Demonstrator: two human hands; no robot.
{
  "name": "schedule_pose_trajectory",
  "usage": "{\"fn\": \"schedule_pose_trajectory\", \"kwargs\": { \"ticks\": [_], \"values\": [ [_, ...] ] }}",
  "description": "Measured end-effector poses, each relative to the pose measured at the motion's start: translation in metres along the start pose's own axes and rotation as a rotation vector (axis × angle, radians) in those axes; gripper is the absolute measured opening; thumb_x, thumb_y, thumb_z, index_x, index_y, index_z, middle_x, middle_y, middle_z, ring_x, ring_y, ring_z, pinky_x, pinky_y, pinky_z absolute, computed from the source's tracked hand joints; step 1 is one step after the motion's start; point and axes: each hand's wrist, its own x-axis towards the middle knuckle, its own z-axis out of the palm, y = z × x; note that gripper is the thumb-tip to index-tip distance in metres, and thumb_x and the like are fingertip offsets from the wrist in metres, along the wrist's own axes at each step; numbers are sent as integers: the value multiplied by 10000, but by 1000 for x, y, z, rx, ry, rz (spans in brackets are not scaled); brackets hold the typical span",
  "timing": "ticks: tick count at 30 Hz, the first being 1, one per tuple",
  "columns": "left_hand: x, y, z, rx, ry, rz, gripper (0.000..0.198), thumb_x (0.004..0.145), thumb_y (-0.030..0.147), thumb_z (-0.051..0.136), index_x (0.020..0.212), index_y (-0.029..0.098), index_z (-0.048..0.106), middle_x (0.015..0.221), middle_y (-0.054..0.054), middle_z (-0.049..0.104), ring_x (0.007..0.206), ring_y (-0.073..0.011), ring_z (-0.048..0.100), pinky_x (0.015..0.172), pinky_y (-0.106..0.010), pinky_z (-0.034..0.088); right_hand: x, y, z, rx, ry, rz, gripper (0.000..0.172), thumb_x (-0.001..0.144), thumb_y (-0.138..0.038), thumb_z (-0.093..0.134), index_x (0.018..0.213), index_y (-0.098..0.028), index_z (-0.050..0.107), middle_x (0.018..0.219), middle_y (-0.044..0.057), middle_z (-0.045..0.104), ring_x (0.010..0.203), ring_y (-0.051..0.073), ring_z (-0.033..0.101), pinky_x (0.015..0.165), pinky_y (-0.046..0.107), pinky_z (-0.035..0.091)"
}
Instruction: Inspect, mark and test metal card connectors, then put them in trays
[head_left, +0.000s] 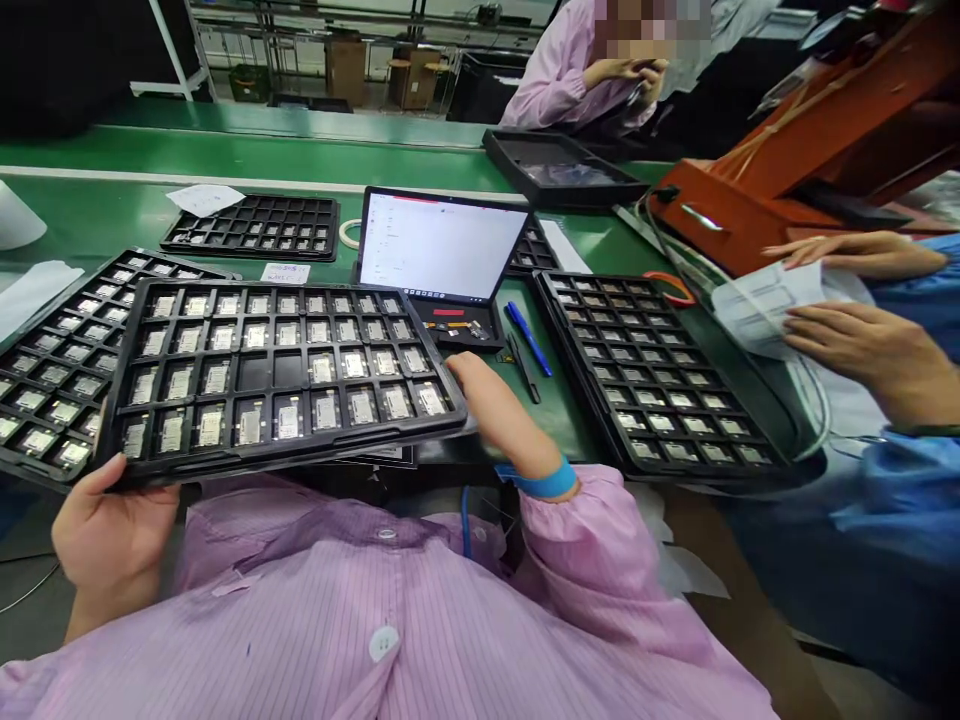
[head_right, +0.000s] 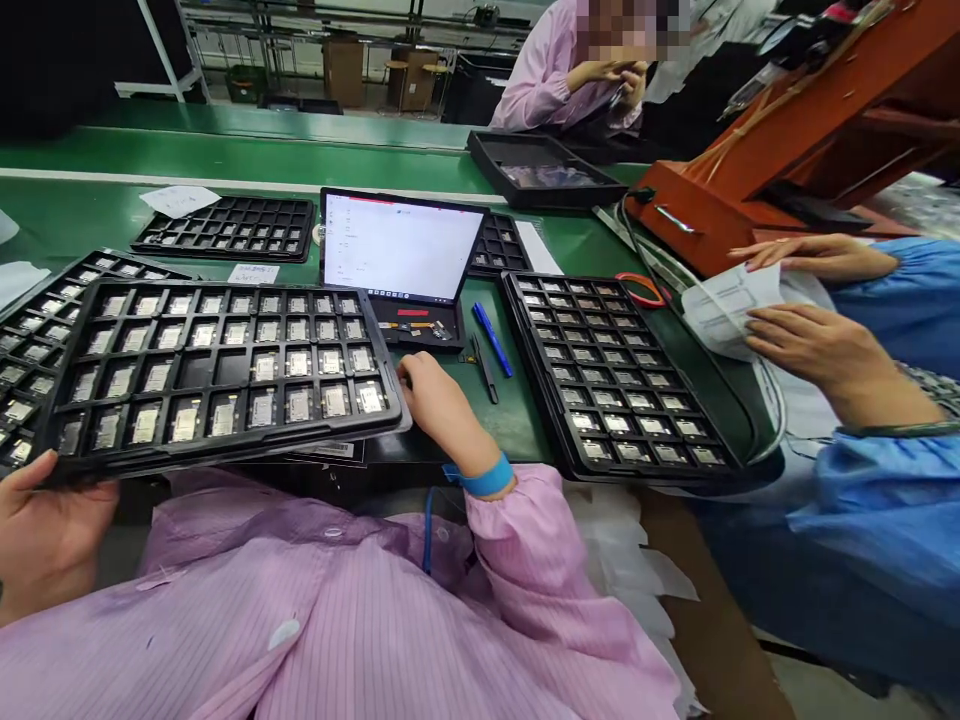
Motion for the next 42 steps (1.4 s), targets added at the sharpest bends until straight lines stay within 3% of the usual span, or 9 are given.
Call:
{"fn": "schedule_pose_trajectory", "kwargs": {
  "ticks": [7,14,18,21,25,31,35,38,42],
  "values": [
    [-13,-20,9,-49,-80,-81,461,829,324,523,1279,389,603,1199,35,709,1302,-261,526,1028,-450,506,-8,17,-11,65,-26,156,134,743,-160,558,867,-172,609,778,36,639,689,180,570,658,308,452],
    [-18,-25,19,-133,-86,-211,504,848,303,555,1335,433,546,1324,46,638,1358,-275,464,1019,-468,521,-37,-8,-37,426,384,340,159,807,-337,651,875,-193,669,807,44,686,596,171,634,545,314,530],
    [-15,-21,16,-83,-121,-304,539,866,309,597,1366,477,488,1440,67,536,1324,-251,494,872,-351,593,-43,-42,-33,802,218,367,209,797,-379,727,797,-189,641,661,-1,662,541,134,635,497,241,531],
    [-7,-15,5,102,-75,-312,544,793,332,720,1311,398,570,1301,28,628,975,-188,662,638,-223,587,-39,-54,-20,1019,22,401,249,806,-395,728,762,-180,612,626,-10,656,476,110,611,436,204,499],
    [10,-3,-12,520,-134,-314,659,709,466,787,1310,295,578,841,22,706,546,-137,592,415,-208,432,-33,-61,-6,1199,-178,421,261,806,-395,719,753,-173,592,635,-6,662,441,98,598,371,179,452],
    [20,12,-11,1242,-161,-157,766,828,591,584,1496,295,358,540,60,634,545,-227,614,615,-306,452,-32,-76,-7,1214,-218,410,235,821,-345,695,727,-174,563,603,-18,641,402,79,569,315,145,347],
    [17,19,-4,1443,-146,-103,736,879,630,459,1511,274,330,587,31,657,678,-271,651,625,-283,392,-32,-82,-10,1209,-221,407,220,823,-321,681,716,-176,554,590,-26,630,385,73,554,309,144,329],
    [19,29,-4,1599,-256,-168,741,906,652,371,1526,254,291,685,-10,679,694,-280,611,594,-275,359,-33,-83,-11,1220,-226,389,223,835,-318,673,714,-177,549,589,-29,624,376,68,542,301,143,309],
    [10,40,11,1714,-158,-66,644,914,637,374,1401,234,496,708,-43,632,596,-241,524,540,-283,331,-35,-87,-10,1236,-239,359,224,854,-331,668,740,-180,547,605,-31,625,372,59,523,301,146,294]
  ]
}}
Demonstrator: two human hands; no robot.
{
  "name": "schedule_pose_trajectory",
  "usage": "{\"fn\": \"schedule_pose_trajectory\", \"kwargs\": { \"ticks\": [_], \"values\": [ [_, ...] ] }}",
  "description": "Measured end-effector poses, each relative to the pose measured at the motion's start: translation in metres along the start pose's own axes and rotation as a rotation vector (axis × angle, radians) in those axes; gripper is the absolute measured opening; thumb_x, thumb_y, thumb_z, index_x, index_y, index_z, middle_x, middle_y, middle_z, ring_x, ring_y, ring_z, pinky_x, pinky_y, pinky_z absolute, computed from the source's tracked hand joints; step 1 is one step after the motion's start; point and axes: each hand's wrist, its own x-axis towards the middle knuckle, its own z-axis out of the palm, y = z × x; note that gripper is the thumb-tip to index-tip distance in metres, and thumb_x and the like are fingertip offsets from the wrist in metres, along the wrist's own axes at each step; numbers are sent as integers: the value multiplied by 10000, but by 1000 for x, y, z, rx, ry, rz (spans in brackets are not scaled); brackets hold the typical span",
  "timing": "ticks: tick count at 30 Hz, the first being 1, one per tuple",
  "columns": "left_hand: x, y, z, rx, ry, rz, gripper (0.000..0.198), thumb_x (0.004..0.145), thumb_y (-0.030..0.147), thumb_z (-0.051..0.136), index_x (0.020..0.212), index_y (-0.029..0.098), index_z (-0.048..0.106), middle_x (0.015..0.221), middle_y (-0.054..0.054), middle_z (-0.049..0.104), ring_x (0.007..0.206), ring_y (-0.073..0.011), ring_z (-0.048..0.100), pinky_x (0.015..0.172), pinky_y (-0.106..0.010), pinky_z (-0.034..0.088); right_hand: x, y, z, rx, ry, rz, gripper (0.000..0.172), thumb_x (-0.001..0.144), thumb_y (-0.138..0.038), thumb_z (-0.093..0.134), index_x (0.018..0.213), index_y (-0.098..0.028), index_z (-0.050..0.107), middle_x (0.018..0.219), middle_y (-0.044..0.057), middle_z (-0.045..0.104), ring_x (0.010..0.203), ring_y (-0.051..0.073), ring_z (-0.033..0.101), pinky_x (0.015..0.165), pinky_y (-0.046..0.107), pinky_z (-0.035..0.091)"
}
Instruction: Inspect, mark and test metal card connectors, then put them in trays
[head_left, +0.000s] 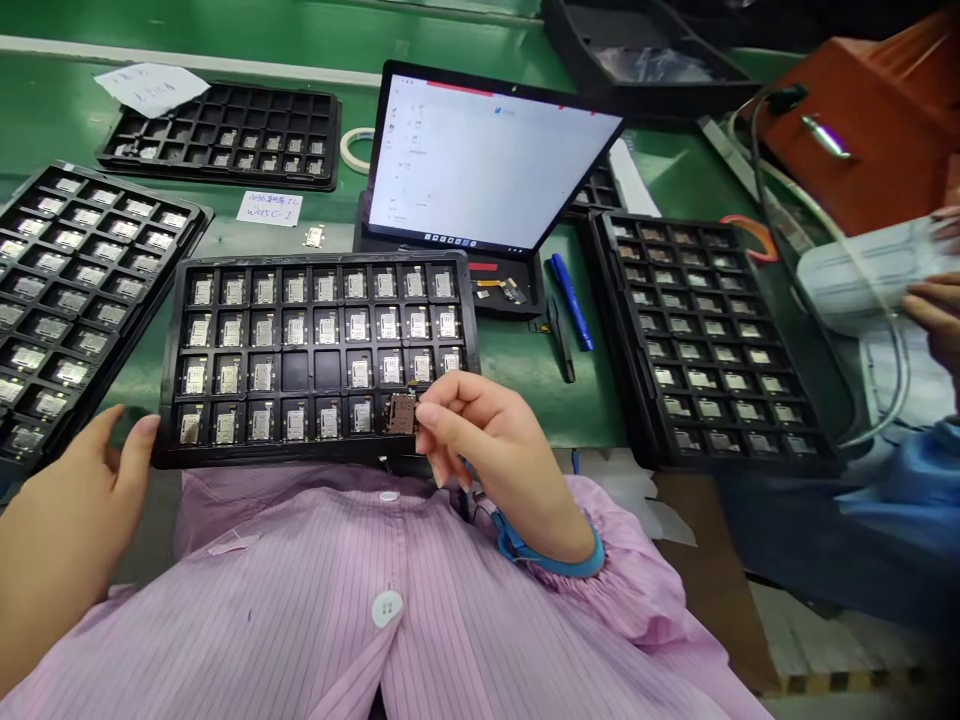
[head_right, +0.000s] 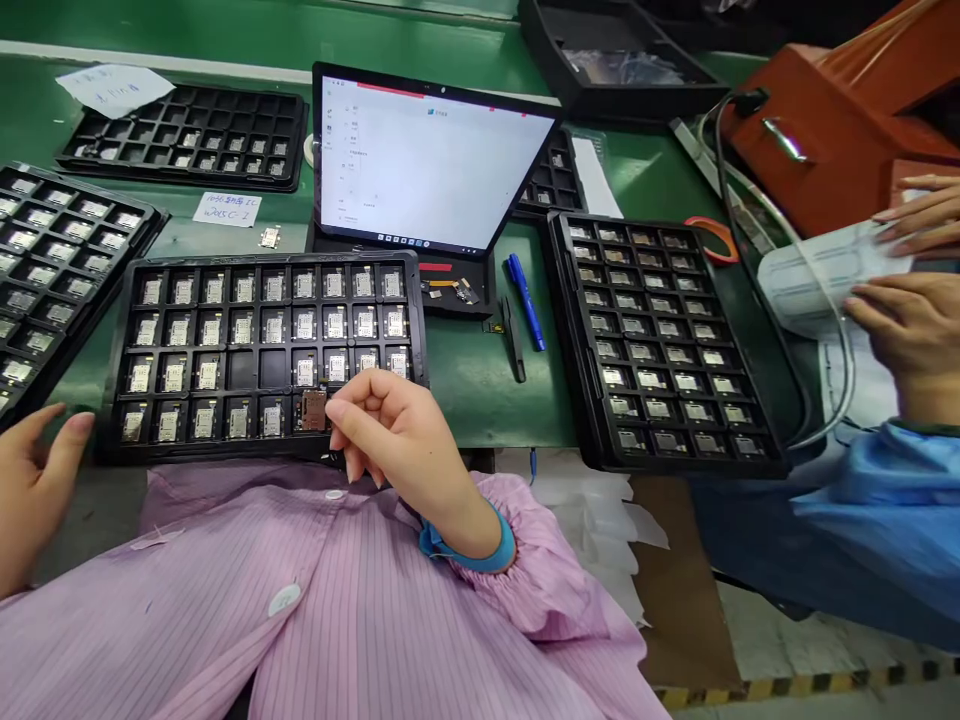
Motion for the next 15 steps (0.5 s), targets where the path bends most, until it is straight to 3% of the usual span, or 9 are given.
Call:
{"fn": "schedule_pose_trajectory", "kwargs": {
  "ticks": [2,3,5,6,7,9,12,15],
  "values": [
    [-12,22,0,-270,215,122,464,909,516,507,1277,248,596,811,-38,669,689,-218,586,609,-292,400,1,2,5,0,-35,-7,226,862,-338,662,748,-180,546,610,-33,621,370,51,506,312,149,294],
    [-18,36,1,-480,192,266,382,896,451,570,1215,248,628,896,-36,687,747,-198,616,678,-295,447,3,4,9,-2,-55,-11,227,864,-341,660,750,-180,547,612,-33,616,372,48,498,318,151,293],
    [-26,64,6,-826,-83,538,264,877,395,620,1079,232,672,942,-33,709,811,-174,656,723,-276,505,7,8,16,-15,-93,-9,231,863,-345,658,748,-179,546,611,-37,603,379,44,486,330,156,292],
    [-28,76,8,-928,-257,590,247,861,382,650,1046,221,673,956,-39,714,829,-172,669,709,-264,523,9,10,20,-26,-108,-2,234,863,-347,657,746,-179,545,609,-39,596,382,44,483,335,158,293],
    [-28,86,10,-1000,-369,597,218,849,370,670,999,211,672,927,-37,714,814,-165,674,675,-249,529,11,13,22,-39,-123,8,234,864,-348,655,745,-179,544,612,-39,593,386,45,483,340,162,296],
    [-23,98,12,-1074,-464,549,175,843,347,680,938,201,659,828,-20,700,732,-148,668,604,-231,521,14,16,25,-65,-146,27,230,871,-353,644,753,-179,551,630,-32,603,388,48,481,348,171,306],
    [-10,100,14,-1007,-339,445,151,831,329,684,889,193,651,786,-13,691,692,-144,655,588,-239,506,14,17,21,-139,-109,-8,203,884,-353,626,790,-179,582,676,-12,637,413,62,497,374,188,352],
    [4,97,17,-840,-85,368,148,824,310,676,922,201,659,820,-11,708,730,-151,649,671,-266,501,14,14,9,-330,83,-163,160,896,-318,609,808,-184,606,688,-5,642,488,89,539,457,219,428]
  ]
}}
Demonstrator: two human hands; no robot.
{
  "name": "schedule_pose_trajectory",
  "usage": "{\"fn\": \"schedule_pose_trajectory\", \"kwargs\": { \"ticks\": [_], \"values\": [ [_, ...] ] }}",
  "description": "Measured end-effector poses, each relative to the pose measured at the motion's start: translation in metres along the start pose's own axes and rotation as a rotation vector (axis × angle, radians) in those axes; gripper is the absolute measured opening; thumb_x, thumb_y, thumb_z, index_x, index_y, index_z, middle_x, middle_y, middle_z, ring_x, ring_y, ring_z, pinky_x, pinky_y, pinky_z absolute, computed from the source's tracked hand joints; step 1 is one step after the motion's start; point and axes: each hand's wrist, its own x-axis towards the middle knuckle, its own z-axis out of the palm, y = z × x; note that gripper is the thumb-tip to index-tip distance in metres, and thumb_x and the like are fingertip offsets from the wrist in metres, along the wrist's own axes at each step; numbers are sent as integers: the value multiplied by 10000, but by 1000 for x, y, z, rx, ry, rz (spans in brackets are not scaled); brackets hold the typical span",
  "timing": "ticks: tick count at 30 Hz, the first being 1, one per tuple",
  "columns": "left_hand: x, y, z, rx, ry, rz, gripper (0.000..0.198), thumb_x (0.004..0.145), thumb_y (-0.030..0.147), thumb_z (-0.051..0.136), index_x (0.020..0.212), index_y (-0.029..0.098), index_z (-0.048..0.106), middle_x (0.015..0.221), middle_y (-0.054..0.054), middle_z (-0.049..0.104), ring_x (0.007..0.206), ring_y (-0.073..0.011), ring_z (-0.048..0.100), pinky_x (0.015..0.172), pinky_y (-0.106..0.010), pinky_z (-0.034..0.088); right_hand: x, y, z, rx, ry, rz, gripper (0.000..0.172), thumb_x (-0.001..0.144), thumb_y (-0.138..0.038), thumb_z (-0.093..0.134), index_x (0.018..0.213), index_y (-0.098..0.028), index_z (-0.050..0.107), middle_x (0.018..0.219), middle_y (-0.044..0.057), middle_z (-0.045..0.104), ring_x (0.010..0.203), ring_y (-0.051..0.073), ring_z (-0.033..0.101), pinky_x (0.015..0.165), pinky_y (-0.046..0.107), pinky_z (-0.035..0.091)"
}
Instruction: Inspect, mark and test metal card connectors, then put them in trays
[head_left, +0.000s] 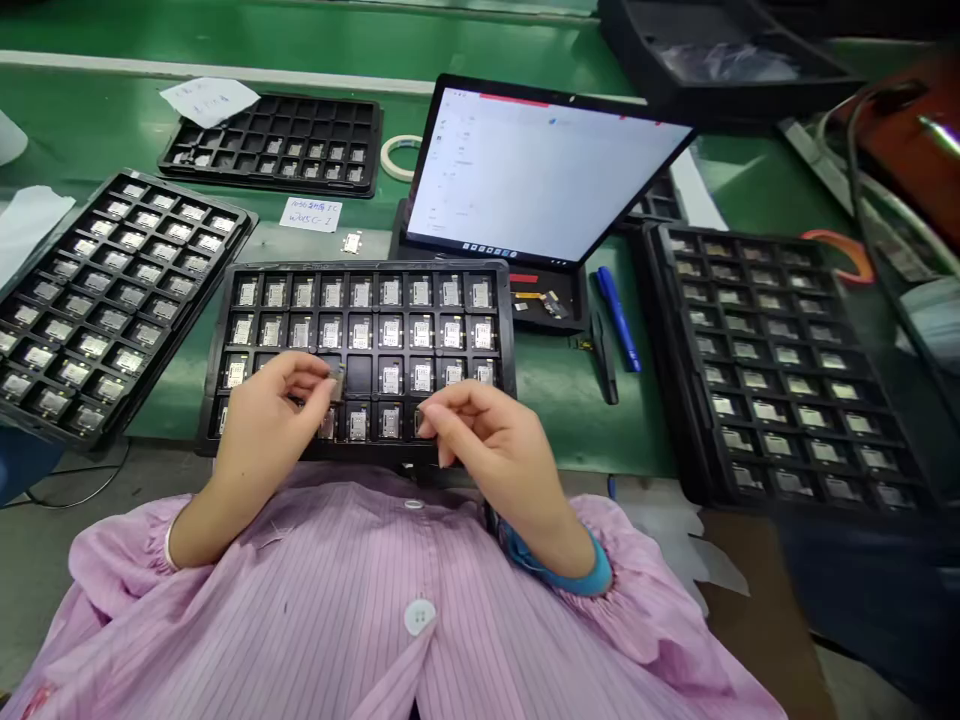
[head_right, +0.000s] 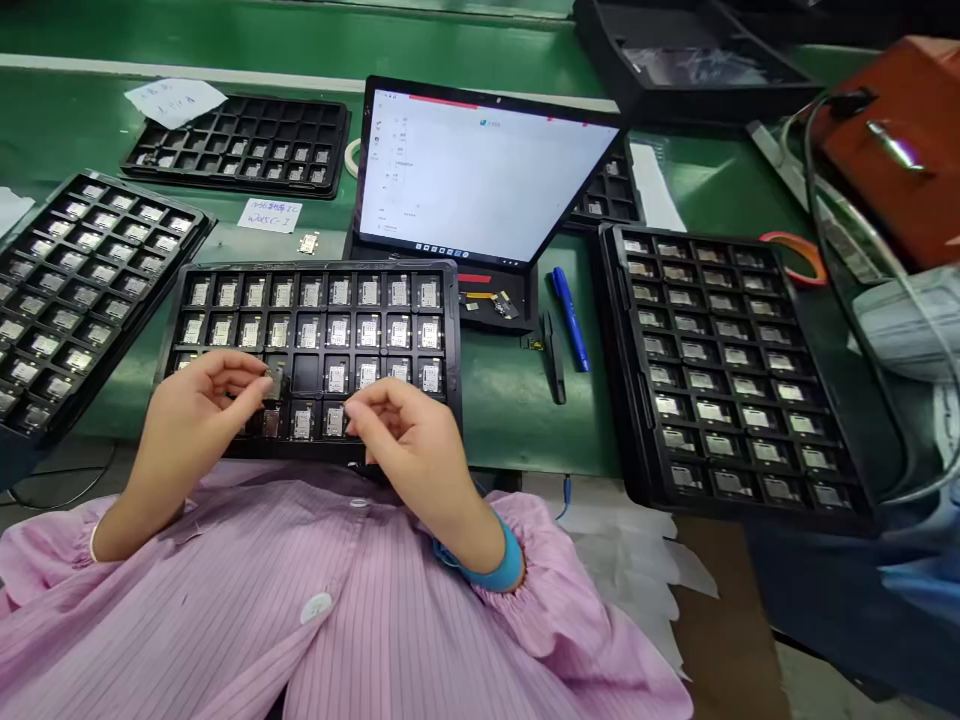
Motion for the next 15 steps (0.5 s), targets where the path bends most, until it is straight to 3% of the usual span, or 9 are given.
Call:
{"fn": "schedule_pose_trajectory", "kwargs": {
  "ticks": [2,4,7,9,12,15],
  "values": [
    [6,-5,1,119,75,28,170,833,286,655,984,209,658,802,2,704,715,-151,636,702,-281,487,2,0,-11,-205,147,-94,130,897,-283,600,809,-188,619,687,-1,643,545,114,571,526,249,459],
    [10,-9,4,216,78,50,179,846,271,627,1012,208,656,760,11,688,678,-154,621,700,-293,473,6,0,-24,-404,250,-151,108,894,-252,598,809,-193,629,691,1,652,585,135,593,579,276,467],
    [12,-11,7,403,70,88,170,871,267,589,1008,200,663,755,-1,662,698,-181,614,681,-311,450,11,-1,-40,-564,315,-178,94,895,-234,597,817,-199,637,705,-4,661,593,144,605,602,288,459],
    [12,-9,9,533,102,142,187,883,266,577,1030,195,667,835,-29,652,783,-211,618,675,-320,442,14,0,-46,-602,279,-177,91,903,-219,583,830,-198,635,716,-3,662,608,149,612,609,289,458],
    [10,1,16,586,98,258,193,889,269,590,1051,194,663,956,-59,624,899,-231,611,720,-326,463,21,3,-41,-671,120,-181,81,898,-163,571,863,-195,637,786,15,675,705,174,629,669,304,474],
    [10,15,28,562,-100,313,227,882,319,626,1073,198,644,1021,-70,599,903,-231,613,739,-333,483,30,9,-27,-759,-29,-169,100,898,-138,562,943,-179,642,920,62,660,827,212,632,733,341,492]
  ]
}}
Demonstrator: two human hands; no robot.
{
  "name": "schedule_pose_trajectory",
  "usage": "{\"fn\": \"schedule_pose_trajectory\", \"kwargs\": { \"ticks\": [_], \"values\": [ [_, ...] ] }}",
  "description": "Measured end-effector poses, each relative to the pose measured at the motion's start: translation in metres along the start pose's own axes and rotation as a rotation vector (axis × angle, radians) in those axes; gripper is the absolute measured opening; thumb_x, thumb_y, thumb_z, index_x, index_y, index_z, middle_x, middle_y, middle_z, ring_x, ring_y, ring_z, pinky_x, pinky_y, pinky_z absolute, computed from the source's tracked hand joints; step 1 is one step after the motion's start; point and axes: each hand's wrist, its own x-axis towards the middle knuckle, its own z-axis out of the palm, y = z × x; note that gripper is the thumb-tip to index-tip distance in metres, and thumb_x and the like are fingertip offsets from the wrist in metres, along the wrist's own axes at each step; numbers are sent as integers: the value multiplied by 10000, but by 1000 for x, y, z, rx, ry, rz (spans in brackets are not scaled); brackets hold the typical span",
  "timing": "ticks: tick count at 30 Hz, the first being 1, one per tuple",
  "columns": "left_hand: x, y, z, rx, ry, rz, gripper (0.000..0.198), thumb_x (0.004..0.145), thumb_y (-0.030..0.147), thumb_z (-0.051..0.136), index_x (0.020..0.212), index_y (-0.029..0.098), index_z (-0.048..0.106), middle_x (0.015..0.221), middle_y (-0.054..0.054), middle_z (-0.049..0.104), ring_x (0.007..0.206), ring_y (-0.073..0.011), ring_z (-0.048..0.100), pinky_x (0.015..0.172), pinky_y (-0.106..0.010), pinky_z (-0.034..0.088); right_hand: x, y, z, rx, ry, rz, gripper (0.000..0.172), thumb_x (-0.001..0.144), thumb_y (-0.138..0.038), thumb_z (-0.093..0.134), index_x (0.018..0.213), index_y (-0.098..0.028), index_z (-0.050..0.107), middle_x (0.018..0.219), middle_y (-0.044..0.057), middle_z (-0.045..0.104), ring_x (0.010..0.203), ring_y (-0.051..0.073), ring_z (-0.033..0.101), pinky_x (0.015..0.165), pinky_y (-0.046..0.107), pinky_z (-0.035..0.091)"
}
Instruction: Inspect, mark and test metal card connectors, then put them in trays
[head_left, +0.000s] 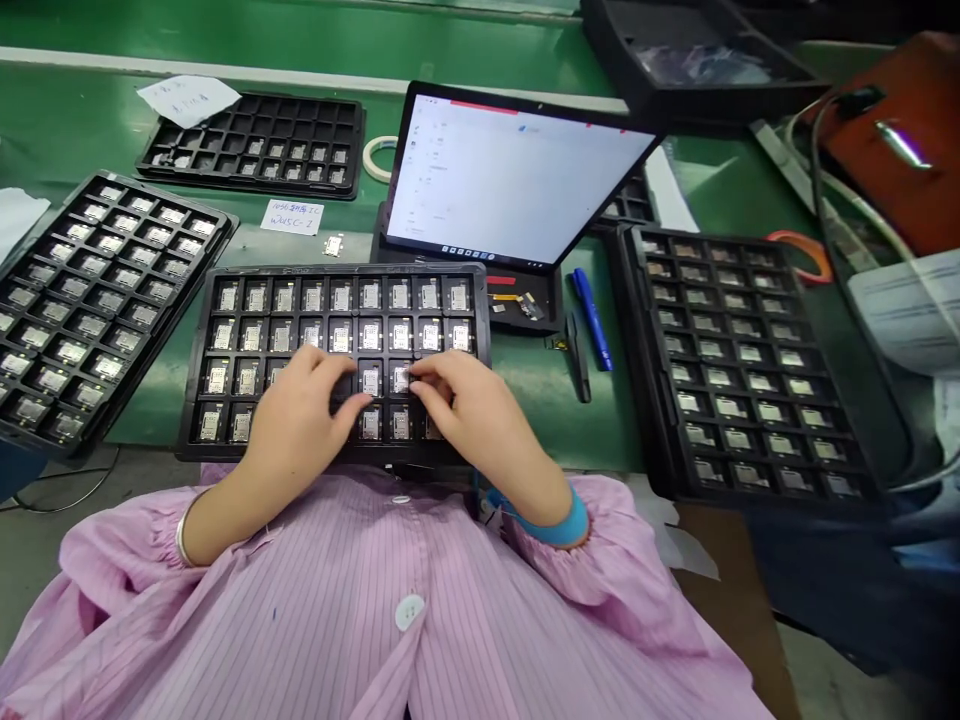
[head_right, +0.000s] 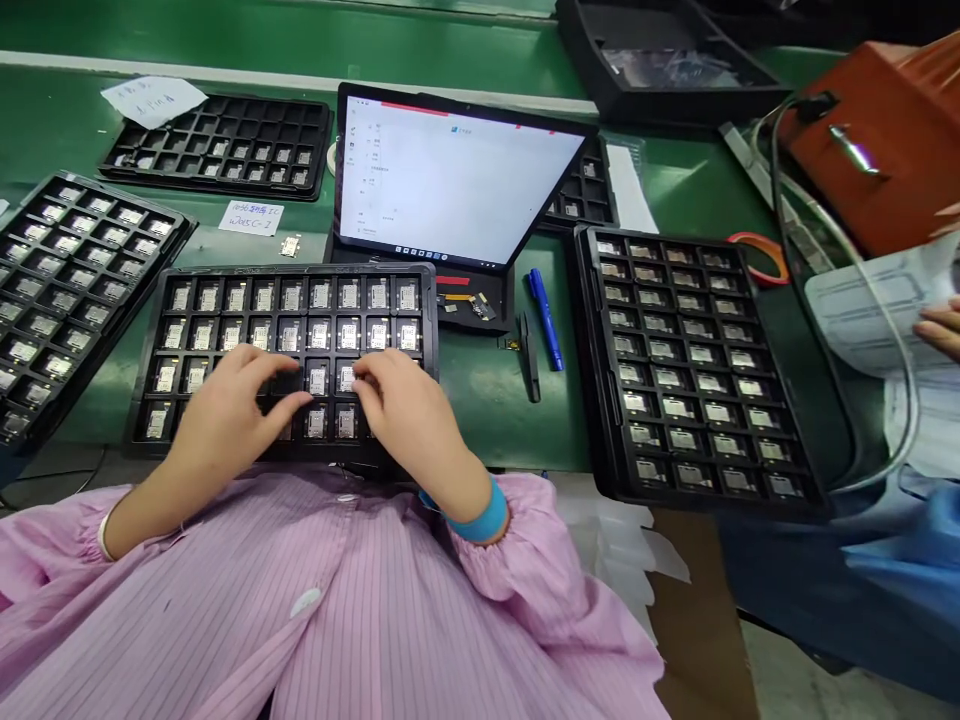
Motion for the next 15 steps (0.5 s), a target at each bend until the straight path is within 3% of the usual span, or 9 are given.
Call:
{"fn": "schedule_pose_trajectory", "kwargs": {
  "ticks": [3,5,11,15],
  "values": [
    [8,12,4,15,-188,6,289,881,330,628,1128,183,606,1086,-93,566,862,-240,618,695,-349,487,5,-5,11,-80,-60,5,128,919,-150,530,1008,-166,620,1030,107,609,896,243,624,737,369,504],
    [12,14,6,20,-229,-19,276,879,299,627,1123,178,586,1097,-94,553,837,-236,616,683,-353,484,6,-6,13,-95,-62,2,123,911,-147,531,1010,-175,599,1064,113,582,901,245,620,722,370,511],
    [10,9,11,-80,-150,23,208,845,212,653,1017,192,538,1090,-70,545,911,-230,601,726,-347,483,0,-2,15,63,-24,-8,114,881,-96,518,924,-198,544,1008,81,608,875,219,622,709,345,496],
    [7,5,17,-159,-104,96,99,889,197,591,972,198,537,974,-41,602,889,-206,590,738,-337,467,-3,2,17,349,32,105,218,893,-131,538,1101,-194,539,926,46,664,817,190,645,722,337,500]
  ]
}}
